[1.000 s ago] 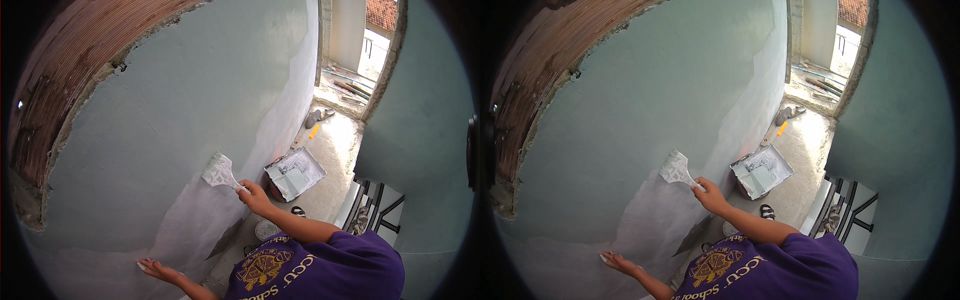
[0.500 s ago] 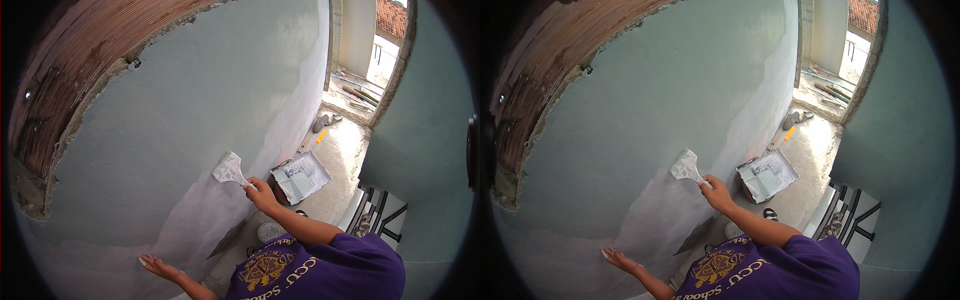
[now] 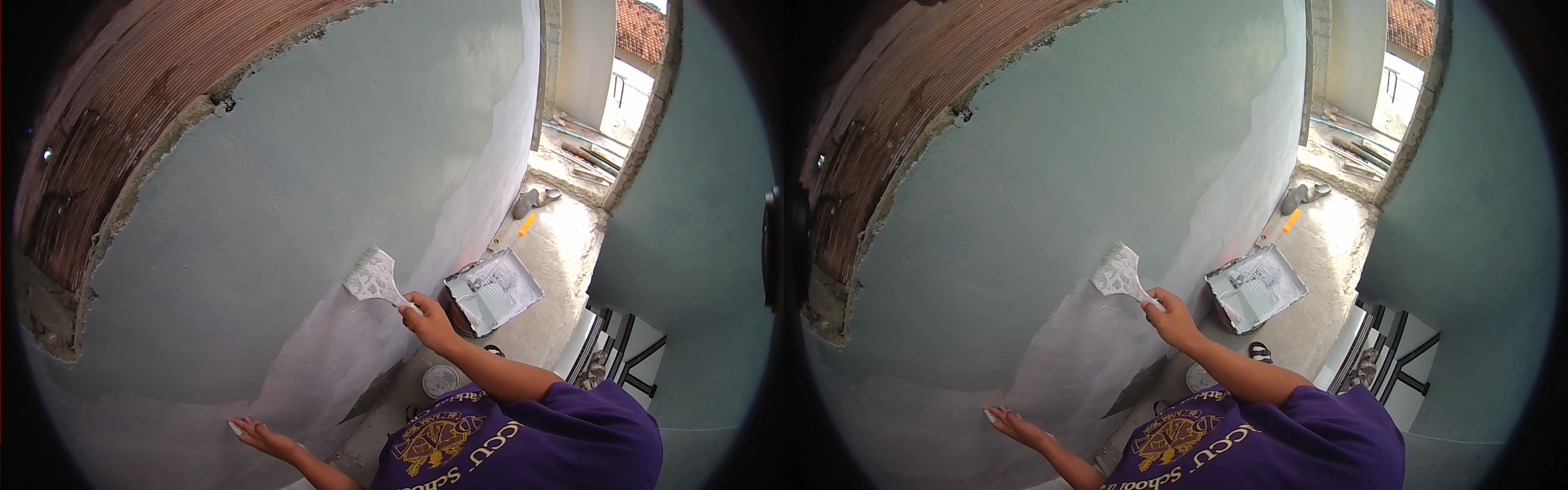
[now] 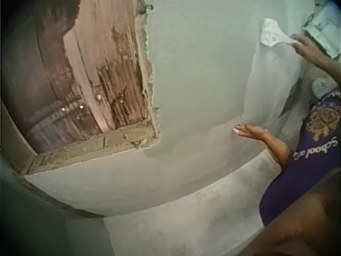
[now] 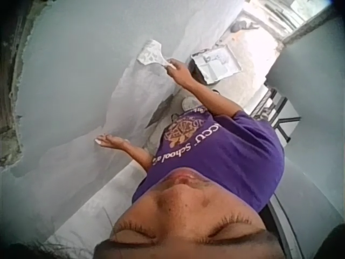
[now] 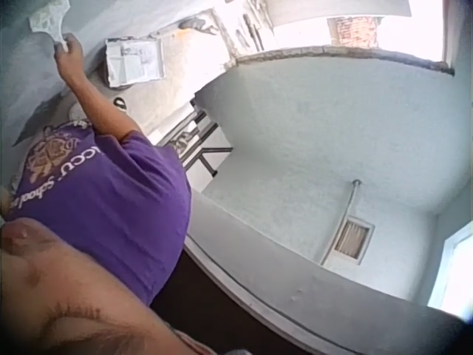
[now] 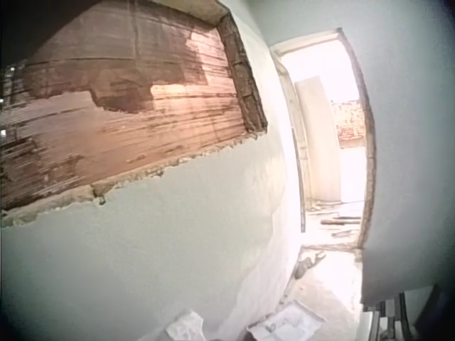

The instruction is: Applying paint or primer to a wall using a scraper and then a brush.

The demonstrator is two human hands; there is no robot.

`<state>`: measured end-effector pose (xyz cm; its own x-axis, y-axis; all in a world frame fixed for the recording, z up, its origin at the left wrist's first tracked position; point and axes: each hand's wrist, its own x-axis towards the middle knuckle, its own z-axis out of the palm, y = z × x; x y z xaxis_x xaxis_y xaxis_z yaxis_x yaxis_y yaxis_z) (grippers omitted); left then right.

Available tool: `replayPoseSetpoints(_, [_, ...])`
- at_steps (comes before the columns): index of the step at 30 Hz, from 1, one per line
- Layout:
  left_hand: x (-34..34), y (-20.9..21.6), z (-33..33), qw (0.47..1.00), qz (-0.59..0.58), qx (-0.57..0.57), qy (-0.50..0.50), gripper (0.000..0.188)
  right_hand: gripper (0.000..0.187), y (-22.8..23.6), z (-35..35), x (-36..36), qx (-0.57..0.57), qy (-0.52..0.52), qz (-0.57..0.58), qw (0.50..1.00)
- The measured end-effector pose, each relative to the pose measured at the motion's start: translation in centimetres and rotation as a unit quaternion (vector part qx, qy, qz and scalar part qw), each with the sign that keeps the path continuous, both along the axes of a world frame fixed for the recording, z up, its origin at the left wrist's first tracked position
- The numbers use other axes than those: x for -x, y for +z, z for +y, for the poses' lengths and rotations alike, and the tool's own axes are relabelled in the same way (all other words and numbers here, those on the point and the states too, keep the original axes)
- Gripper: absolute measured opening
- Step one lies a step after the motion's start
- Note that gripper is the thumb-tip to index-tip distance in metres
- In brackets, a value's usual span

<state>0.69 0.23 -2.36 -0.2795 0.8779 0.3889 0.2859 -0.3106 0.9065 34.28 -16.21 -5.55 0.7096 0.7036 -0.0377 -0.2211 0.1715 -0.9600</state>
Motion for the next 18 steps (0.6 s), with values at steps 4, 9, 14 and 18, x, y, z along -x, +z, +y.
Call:
replayPoseSetpoints(4, [0.2, 0.0, -0.1, 1.0, -0.003, -0.002, -0.006, 0.062, 0.013, -2.1, -1.8, -0.1, 0.013, 0.009, 0.015, 1.0])
replayPoseSetpoints(9, [-0.1, -0.1, -0.1, 0.999, -0.014, -0.023, -0.019, 0.061, 0.013, -1.0, -0.5, 0.2, 0.014, 0.002, -0.008, 1.0])
replayPoseSetpoints(14, [0.5, -0.3, 0.0, 0.999, -0.02, -0.023, -0.017, 0.061, 0.014, 1.7, 0.1, 0.9, -0.038, 0.036, 0.005, 0.999])
replayPoseSetpoints(18, [0.6, 0.0, -0.4, 0.999, -0.034, -0.021, -0.028, 0.061, 0.018, -0.6, -1.9, 0.1, -0.03, 0.05, 0.033, 0.998])
